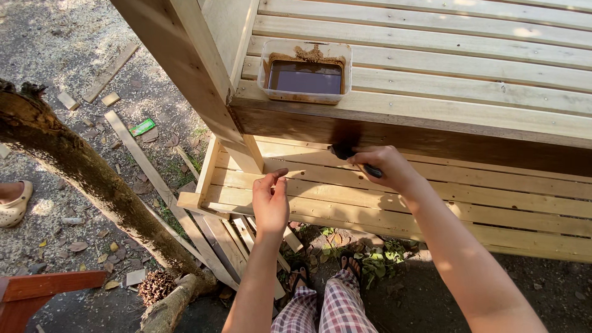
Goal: The person applies dark wood stain to a wooden bench using a foam brush. They repeatedly dip the brush into a plastic container of stain and spread it along the bench slats and frame. The person moves the container to a different bench and continues staining the edges and slats.
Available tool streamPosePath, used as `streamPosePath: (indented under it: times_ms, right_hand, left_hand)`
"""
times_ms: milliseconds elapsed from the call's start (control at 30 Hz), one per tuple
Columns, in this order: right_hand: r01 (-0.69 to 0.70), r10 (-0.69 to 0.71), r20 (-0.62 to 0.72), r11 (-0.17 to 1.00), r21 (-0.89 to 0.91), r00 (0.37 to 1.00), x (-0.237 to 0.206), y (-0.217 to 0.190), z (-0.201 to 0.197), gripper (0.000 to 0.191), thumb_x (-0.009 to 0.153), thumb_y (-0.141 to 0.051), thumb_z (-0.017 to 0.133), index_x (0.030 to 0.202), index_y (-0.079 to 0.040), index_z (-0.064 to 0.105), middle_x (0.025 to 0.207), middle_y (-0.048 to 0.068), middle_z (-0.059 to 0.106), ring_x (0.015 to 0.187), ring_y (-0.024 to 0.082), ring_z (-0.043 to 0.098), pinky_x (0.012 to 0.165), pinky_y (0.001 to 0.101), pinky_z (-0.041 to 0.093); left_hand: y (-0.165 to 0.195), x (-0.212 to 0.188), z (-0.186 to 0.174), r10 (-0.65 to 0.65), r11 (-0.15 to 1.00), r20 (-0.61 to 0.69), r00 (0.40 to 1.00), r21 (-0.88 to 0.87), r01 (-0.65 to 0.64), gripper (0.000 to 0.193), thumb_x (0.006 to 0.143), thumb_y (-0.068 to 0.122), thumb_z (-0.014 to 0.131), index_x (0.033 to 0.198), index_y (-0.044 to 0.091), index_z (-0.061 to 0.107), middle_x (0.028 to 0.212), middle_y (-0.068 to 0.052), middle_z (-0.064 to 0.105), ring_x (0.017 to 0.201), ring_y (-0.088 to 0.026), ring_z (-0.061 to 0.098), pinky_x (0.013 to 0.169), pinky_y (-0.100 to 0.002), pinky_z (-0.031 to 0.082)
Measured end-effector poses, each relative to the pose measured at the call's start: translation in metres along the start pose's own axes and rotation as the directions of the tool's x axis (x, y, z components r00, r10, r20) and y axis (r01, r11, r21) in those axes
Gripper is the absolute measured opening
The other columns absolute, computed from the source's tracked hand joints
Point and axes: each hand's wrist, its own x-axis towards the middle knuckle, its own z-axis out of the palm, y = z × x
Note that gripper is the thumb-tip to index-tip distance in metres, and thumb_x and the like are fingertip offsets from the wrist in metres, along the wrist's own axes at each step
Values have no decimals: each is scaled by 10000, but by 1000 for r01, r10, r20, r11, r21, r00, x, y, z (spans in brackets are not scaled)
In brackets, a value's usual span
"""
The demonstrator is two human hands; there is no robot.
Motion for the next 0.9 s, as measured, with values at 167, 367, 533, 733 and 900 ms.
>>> streamPosePath:
  times_ms: [167, 367, 533, 733, 900]
  right_hand:
    - [46, -40, -152, 998, 33, 988, -22, -3, -19, 288, 787, 9, 724, 1046, -104, 779, 981, 105, 777, 845, 249, 769, 743, 338, 621]
    - [57, -50, -39, 977, 207, 998, 20, -13, -5, 224, 839, -18, 742, 1052, -79, 775, 926, 89, 779, 735, 204, 753, 646, 310, 607]
    - [68, -61, -82, 994, 86, 995, 3, -10, -24, 188, 839, -31, 762, 1015, -90, 790, 907, 82, 777, 797, 223, 764, 688, 316, 622]
    - [14, -9, -139, 999, 35, 990, 0, -15, -17, 141, 829, -36, 772, 957, -93, 785, 897, 95, 777, 791, 238, 764, 684, 326, 627]
    - [-60, 75, -71, 979, 195, 995, 22, -24, 5, 136, 859, -44, 779, 988, -82, 794, 874, 101, 772, 717, 261, 725, 631, 357, 577]
  left_hand:
    - [-11, -2, -10, -119, 993, -31, 992, -13, 118, 269, 976, 189, 588, 1163, 127, 771, 1016, -60, 542, 857, -174, 553, 804, -309, 474]
    - [-9, -1, 6, -44, 999, 14, 999, -19, 44, 269, 981, 192, 585, 1177, 132, 760, 1030, -61, 564, 881, -175, 577, 833, -304, 482]
    - [-2, 2, 15, 71, 997, 20, 997, 11, -71, 270, 991, 195, 598, 1187, 123, 769, 1025, -81, 574, 915, -176, 575, 865, -307, 475]
    - [8, -1, 9, -49, 999, 32, 998, 11, 49, 285, 983, 214, 581, 1182, 147, 774, 1025, -94, 548, 816, -211, 552, 802, -316, 495]
    - [11, 2, 27, 84, 996, 75, 994, 33, -87, 285, 974, 223, 580, 1171, 132, 765, 965, -92, 624, 851, -202, 590, 817, -322, 508]
